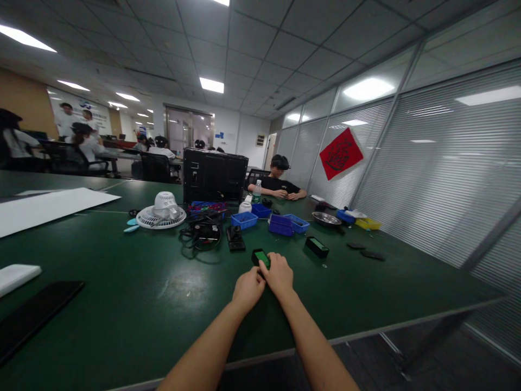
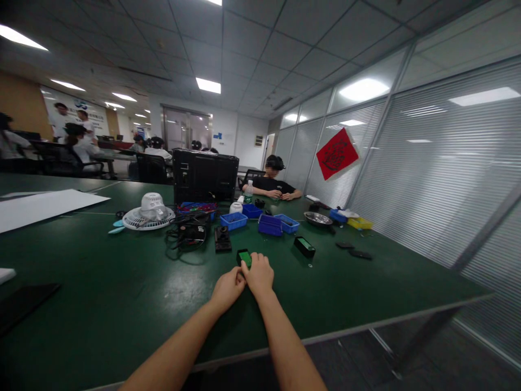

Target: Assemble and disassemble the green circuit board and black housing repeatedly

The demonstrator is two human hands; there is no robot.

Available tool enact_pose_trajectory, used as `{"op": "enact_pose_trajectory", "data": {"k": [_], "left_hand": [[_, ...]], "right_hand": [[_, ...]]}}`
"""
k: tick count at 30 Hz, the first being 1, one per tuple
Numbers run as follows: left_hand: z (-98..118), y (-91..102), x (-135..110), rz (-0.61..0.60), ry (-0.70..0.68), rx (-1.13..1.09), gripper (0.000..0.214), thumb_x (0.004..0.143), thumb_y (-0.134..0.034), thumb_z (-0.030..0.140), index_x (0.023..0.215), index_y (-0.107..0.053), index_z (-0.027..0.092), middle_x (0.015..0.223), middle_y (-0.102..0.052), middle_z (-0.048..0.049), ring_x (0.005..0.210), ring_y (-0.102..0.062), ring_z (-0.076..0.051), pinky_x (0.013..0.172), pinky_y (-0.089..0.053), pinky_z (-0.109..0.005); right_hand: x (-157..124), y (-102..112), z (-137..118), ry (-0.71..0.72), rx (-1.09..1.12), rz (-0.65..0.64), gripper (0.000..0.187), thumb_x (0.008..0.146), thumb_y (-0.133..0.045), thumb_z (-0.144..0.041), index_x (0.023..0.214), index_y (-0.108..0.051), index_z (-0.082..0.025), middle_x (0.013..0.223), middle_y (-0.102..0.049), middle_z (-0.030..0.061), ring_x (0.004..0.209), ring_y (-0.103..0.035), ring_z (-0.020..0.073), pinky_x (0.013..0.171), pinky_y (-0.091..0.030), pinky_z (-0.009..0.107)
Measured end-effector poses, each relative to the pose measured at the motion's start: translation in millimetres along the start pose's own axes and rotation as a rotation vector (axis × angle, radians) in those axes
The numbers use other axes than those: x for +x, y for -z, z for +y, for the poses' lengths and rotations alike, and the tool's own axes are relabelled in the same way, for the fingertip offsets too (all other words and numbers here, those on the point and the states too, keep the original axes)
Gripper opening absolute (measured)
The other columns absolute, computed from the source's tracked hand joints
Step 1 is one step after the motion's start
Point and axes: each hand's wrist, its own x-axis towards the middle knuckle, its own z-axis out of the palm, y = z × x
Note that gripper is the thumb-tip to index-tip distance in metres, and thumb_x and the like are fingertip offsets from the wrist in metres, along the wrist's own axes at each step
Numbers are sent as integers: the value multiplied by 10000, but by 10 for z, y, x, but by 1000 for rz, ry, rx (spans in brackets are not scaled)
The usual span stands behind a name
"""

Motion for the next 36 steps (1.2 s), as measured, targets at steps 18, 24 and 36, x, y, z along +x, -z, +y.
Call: {"op": "enact_pose_trajectory", "data": {"k": [18, 24, 36], "left_hand": [[-107, 26, 22, 391, 80, -36, 450, 757, -518, 371, 1137, -501, 130, 1108, -551, -108, 1042, -496, -216, 910, -362, -312], [-129, 61, 18, 405, 129, 47, 449, 741, -542, 289, 1169, -477, 169, 1152, -510, -100, 1059, -475, -209, 905, -349, -299], [-382, 431, -212, 213, 170, 173, 521, 732, -498, 202, 1240, -445, 96, 1127, -567, -118, 1014, -527, -190, 885, -353, -238]], "right_hand": [[92, -276, 63, -129, 932, -365, 409, 848, -294, -458, 777, -550, -148, 572, -587, 2, 354, -507, 91, 354, -354, 178], [83, -280, 16, -93, 990, -345, 372, 819, -367, -447, 719, -552, -139, 535, -575, -6, 323, -462, 69, 299, -342, 157], [103, -197, 26, -143, 794, -343, 239, 808, -403, -286, 664, -545, -160, 485, -543, -27, 377, -475, 65, 371, -366, 140]]}}
